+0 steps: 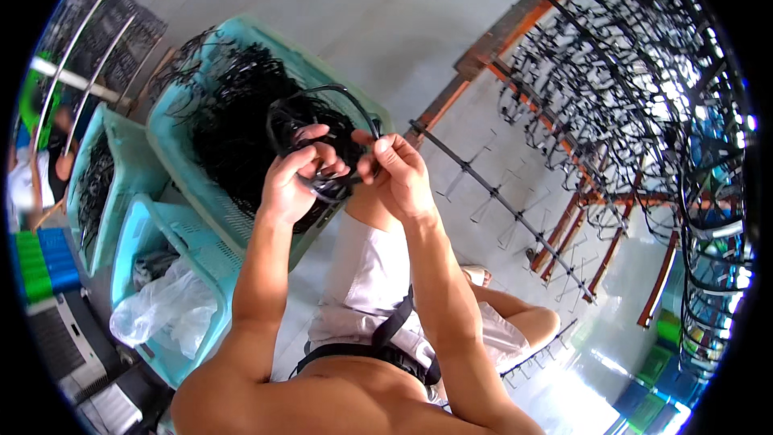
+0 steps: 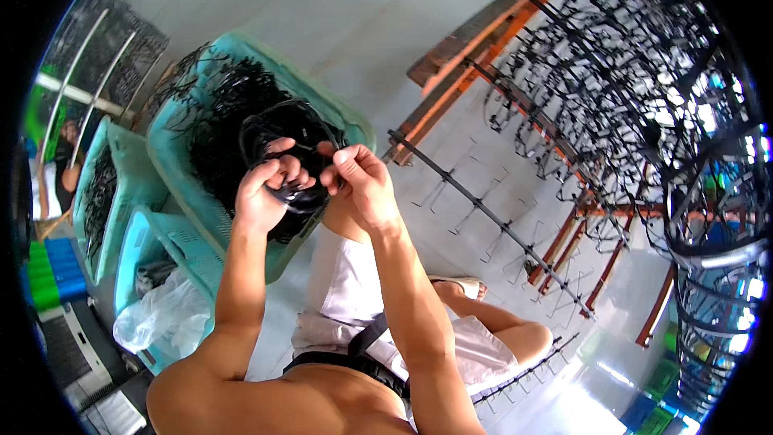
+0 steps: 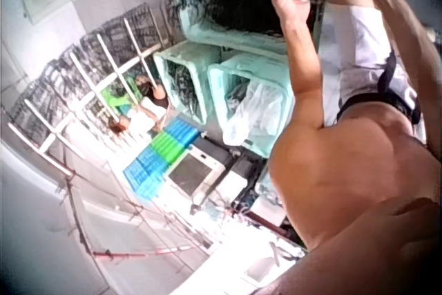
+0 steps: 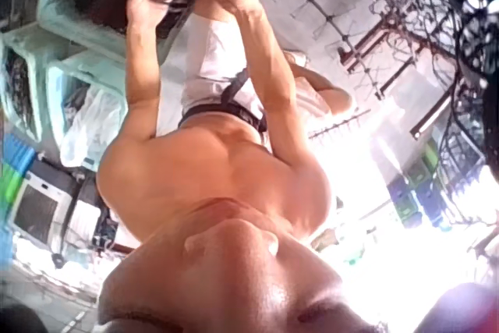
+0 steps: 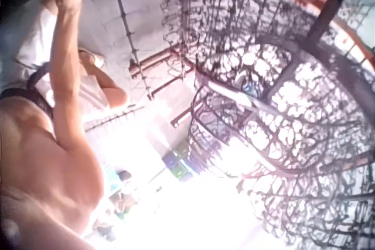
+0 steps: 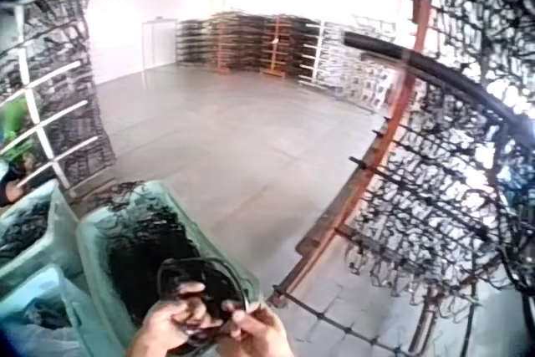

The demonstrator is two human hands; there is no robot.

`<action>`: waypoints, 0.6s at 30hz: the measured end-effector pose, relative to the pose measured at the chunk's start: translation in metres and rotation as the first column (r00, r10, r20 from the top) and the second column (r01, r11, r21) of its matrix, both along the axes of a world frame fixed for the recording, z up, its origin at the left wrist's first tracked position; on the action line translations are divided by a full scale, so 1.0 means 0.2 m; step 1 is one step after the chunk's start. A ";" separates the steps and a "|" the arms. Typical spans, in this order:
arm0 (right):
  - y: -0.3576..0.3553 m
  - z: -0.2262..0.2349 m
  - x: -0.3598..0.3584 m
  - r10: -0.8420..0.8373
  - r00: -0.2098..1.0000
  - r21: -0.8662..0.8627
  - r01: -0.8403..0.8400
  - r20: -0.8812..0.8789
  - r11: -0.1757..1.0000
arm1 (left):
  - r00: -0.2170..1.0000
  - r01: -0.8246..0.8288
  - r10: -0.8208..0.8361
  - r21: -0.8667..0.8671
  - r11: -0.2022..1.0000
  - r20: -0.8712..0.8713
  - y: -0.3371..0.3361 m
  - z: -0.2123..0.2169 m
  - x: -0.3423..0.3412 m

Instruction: The person sits on the floor and repeatedly picks up black wire loops from a basket. They attach each loop to a horizontal metal rod on a large orange rack using pliers to secure them in place.

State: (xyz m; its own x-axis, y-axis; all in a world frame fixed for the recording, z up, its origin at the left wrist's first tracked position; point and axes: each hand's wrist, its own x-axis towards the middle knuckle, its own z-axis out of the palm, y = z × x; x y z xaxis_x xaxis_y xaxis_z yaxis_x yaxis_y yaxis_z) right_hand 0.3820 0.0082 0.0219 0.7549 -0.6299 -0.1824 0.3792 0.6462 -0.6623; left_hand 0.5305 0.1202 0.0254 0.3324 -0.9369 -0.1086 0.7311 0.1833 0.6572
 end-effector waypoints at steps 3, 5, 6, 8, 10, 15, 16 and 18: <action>-0.03 0.01 -0.14 -0.057 0.991 0.165 0.037 0.120 0.986 | 0.972 0.177 -0.205 -0.218 0.960 -0.115 -0.07 0.07 -0.04; -0.04 0.04 -0.22 -0.128 0.965 0.299 0.055 0.230 0.953 | 0.943 0.213 -0.279 -0.322 0.923 -0.178 -0.12 0.06 -0.07; -0.09 0.06 -0.32 -0.012 0.922 0.365 -0.140 0.386 0.920 | 0.953 0.261 -0.297 -0.332 0.906 -0.059 -0.16 0.09 -0.06; -0.07 0.14 -0.42 -0.121 0.983 0.342 0.067 0.141 0.937 | 0.949 0.288 -0.252 -0.189 0.939 0.190 -0.23 0.08 -0.11; -0.08 0.19 -0.50 -0.230 0.962 0.280 0.181 0.151 0.943 | 0.933 0.203 -0.154 -0.123 0.971 0.326 -0.30 0.09 -0.16; -0.24 0.21 -0.60 -0.467 0.811 0.256 0.397 0.352 0.882 | 0.709 0.033 -0.058 0.049 0.998 0.703 -0.46 0.04 -0.22; -0.27 0.15 -0.56 -0.458 0.849 0.192 0.419 0.263 0.887 | 0.675 0.017 -0.066 0.074 0.997 0.735 -0.48 0.03 -0.24; -0.29 0.06 -0.44 -0.430 0.899 0.157 0.414 0.082 0.897 | 0.613 0.032 -0.113 0.117 0.993 0.782 -0.53 0.01 -0.29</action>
